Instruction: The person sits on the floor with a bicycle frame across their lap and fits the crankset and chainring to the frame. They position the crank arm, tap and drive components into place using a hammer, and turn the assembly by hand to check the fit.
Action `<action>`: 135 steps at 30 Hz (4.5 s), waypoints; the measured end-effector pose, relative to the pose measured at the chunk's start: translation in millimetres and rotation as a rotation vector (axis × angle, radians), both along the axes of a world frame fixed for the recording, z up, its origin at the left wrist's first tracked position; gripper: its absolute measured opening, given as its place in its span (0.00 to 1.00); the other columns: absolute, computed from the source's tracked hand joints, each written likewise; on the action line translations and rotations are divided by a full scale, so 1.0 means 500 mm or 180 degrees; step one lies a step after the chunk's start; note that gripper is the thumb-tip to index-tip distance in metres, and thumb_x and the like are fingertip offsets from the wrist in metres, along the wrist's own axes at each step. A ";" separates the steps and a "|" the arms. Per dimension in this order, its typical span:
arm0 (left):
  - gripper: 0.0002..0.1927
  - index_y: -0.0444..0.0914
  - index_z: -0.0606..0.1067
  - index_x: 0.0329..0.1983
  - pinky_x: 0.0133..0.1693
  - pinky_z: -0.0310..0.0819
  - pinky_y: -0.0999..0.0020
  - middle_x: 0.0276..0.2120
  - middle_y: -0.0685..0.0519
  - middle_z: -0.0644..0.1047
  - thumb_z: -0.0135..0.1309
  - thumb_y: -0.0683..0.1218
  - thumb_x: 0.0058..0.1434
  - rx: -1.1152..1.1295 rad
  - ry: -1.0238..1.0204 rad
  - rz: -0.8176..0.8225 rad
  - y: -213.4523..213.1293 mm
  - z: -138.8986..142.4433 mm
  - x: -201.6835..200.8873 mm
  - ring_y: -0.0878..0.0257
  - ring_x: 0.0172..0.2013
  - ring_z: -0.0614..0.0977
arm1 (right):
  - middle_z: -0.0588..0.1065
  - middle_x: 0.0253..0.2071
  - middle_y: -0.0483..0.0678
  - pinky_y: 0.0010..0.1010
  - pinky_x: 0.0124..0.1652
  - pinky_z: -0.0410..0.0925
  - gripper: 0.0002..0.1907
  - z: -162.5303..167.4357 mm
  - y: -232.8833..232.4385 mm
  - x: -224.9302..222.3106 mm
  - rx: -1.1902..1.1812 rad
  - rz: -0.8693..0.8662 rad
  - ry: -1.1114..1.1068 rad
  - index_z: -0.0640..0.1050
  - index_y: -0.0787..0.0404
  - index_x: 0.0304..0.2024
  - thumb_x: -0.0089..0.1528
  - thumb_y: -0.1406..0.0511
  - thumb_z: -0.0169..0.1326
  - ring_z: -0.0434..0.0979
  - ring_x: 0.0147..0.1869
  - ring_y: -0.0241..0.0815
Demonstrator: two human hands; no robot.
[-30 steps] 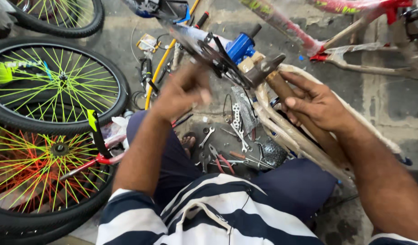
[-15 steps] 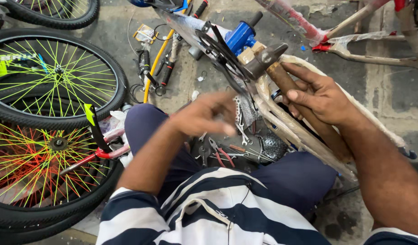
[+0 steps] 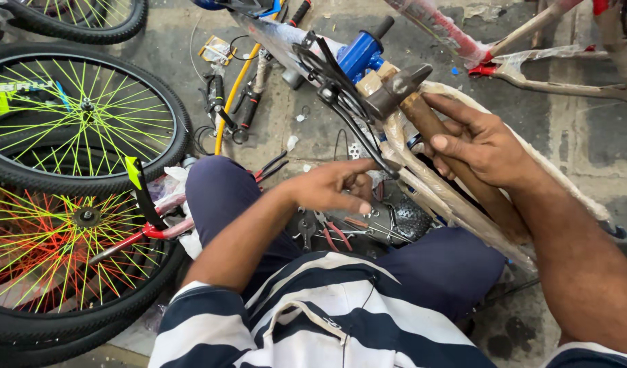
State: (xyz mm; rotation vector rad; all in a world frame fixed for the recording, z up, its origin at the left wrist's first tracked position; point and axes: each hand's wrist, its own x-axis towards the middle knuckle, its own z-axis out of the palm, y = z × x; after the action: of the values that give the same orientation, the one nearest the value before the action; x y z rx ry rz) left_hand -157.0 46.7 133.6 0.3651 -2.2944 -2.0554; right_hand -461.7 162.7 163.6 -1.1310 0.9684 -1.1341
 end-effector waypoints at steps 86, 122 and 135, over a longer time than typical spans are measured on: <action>0.28 0.38 0.71 0.39 0.63 0.61 0.47 0.43 0.50 0.70 0.59 0.67 0.63 -0.5928 0.0745 0.1061 -0.293 0.196 0.084 0.49 0.52 0.70 | 0.74 0.50 0.49 0.33 0.29 0.70 0.32 0.006 0.069 -0.055 -0.0438 -0.1745 -0.0306 0.60 0.52 0.79 0.73 0.71 0.50 0.76 0.35 0.41; 0.35 0.37 0.63 0.67 0.62 0.69 0.62 0.54 0.50 0.78 0.62 0.53 0.62 0.0754 0.0340 0.0860 0.078 -0.062 -0.049 0.60 0.60 0.76 | 0.74 0.31 0.47 0.27 0.30 0.67 0.39 -0.005 0.003 0.003 0.0221 -0.0089 0.0430 0.55 0.57 0.79 0.66 0.68 0.50 0.71 0.29 0.34; 0.35 0.45 0.63 0.76 0.41 0.76 0.62 0.31 0.49 0.78 0.59 0.40 0.67 -0.3282 0.0253 0.2515 -0.136 0.142 0.082 0.57 0.32 0.81 | 0.73 0.29 0.46 0.27 0.30 0.68 0.39 0.000 0.003 0.013 0.0063 -0.0032 0.0440 0.54 0.58 0.79 0.66 0.68 0.50 0.72 0.28 0.33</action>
State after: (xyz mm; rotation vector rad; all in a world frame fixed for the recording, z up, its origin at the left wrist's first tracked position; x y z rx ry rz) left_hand -116.0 -21.3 204.6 0.8616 -2.2410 -0.4397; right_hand -455.1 163.9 163.4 -1.2018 1.0908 -1.0626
